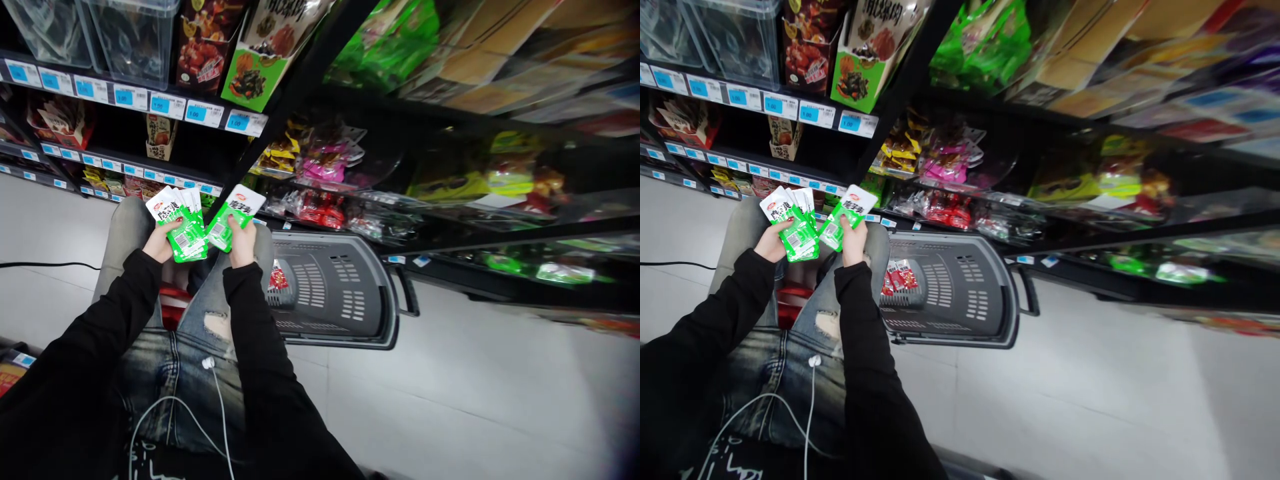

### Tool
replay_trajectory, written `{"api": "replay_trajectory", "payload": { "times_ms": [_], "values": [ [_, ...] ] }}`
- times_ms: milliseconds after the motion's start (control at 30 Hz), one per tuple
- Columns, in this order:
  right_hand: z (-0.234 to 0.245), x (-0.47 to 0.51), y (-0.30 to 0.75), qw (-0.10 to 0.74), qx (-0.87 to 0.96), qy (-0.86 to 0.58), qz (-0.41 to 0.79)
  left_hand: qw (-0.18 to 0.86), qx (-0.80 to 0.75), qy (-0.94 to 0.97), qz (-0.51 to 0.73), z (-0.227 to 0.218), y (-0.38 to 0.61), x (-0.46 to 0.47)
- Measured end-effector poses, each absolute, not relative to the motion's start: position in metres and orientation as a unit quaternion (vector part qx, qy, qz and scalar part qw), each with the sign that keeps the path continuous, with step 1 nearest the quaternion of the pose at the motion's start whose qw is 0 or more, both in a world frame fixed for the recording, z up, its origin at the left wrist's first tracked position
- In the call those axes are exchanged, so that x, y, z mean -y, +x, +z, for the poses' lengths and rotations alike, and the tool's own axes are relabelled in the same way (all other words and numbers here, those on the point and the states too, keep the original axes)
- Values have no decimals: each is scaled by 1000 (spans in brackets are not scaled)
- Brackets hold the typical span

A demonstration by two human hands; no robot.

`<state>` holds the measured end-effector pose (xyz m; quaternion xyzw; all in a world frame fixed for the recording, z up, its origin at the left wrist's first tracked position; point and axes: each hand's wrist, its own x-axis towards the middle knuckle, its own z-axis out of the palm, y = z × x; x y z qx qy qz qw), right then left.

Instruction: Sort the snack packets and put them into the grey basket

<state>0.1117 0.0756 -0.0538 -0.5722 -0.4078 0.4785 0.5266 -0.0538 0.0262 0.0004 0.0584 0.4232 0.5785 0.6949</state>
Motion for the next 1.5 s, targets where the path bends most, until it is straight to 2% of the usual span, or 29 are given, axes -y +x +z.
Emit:
{"api": "replay_trajectory", "payload": {
  "times_ms": [167, 433, 633, 1033, 1200, 1333, 1433, 1500],
  "values": [
    [-43, -65, 93, 456, 516, -510, 515, 726, -395, 66, 559, 5, -49, -24],
    [-34, -50, 71, 409, 508, -419, 632, 713, -438, 104, 538, -1, -49, -22],
    [-32, -51, 79, 364, 560, -409, 623, 707, -448, 136, 530, -6, -50, -21],
    [-30, -57, 82, 375, 538, -407, 635, 590, -496, 190, 608, -15, -45, -24],
    [-35, -60, 88, 418, 544, -435, 584, 570, -501, 163, 631, -21, -46, -29],
    [-28, -57, 92, 465, 523, -577, 421, 499, -539, 181, 654, -32, -52, -33],
    [-11, -43, 82, 426, 560, -650, 287, 444, -577, 222, 649, -40, -55, -34],
    [-1, -30, 68, 378, 623, -632, 263, 436, -584, 239, 642, -42, -57, -33]
  ]
}}
